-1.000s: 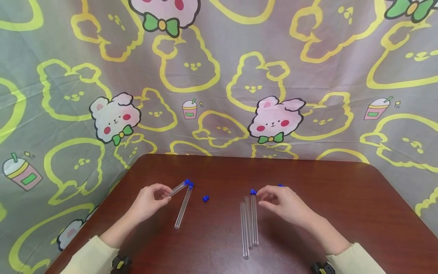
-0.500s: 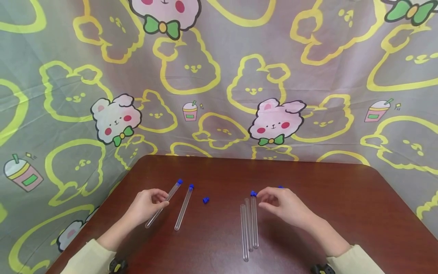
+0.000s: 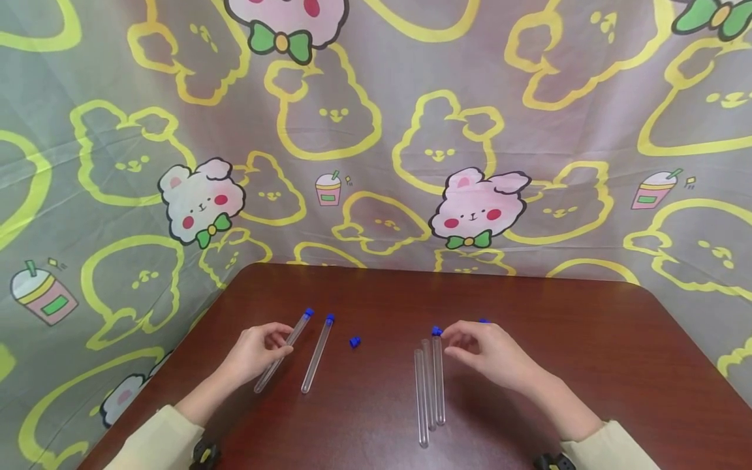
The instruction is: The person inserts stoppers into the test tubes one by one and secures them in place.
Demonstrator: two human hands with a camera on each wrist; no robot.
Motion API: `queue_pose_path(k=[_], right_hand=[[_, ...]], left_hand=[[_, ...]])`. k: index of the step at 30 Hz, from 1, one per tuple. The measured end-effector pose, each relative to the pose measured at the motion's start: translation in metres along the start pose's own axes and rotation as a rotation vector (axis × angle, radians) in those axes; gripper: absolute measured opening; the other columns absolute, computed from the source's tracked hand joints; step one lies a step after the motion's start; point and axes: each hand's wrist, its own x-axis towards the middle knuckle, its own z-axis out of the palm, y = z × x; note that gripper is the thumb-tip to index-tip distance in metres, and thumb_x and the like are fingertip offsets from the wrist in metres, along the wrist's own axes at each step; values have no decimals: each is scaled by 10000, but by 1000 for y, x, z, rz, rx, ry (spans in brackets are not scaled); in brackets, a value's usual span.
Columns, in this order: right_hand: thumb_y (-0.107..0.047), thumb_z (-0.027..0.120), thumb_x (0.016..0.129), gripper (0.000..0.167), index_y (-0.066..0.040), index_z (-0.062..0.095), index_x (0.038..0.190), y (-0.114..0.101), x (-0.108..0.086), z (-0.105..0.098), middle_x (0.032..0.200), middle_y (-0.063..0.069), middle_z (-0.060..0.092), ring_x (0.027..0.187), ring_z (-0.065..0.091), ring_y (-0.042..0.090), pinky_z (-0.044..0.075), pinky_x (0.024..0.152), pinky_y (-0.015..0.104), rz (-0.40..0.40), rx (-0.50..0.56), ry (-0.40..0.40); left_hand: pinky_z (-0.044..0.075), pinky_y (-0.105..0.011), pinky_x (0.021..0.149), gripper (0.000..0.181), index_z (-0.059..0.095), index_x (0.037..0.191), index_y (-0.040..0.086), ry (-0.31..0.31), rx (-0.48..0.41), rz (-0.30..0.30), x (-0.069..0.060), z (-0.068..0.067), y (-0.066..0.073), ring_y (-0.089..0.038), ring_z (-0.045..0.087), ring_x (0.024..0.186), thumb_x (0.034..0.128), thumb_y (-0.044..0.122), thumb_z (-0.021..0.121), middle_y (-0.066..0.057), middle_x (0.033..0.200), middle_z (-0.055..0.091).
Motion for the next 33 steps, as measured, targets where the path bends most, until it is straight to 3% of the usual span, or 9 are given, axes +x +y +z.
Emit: queue_pose_path(k=[13,17,26,33], right_hand=[[-101,757,847,208,-121,678,1039,2,2,8,847,-141,647,764,595,49,527,683,270,18,32,-11],[-78,752,847,219,-120,677,1049,3,3,12,857,-91,668,770,603,53,534,699,267,29,62,-33],[-66,761,834,232,-107,683,1049,2,7,27,912,-67,681,793,601,56,538,708,317,-34,79,-76],[-37,763,824,231,-76,687,1039,-1,16,35,911,-49,686,788,592,49,524,701,278,-37,71,-99]], left_hand=[[461,-288,443,294,674,1030,27,-82,10,-88,16,10,-6,-126,522,474,778,89,812,11,653,570],[461,-287,429,301,658,1036,18,-97,23,-106,18,11,-6,-129,518,448,787,94,807,1,639,564],[452,-274,417,313,646,1057,4,-128,49,-135,21,14,-7,-130,513,438,799,97,798,-11,640,562],[460,-277,424,329,643,1068,10,-141,57,-148,23,15,-9,-134,515,439,801,118,803,-18,647,559]])
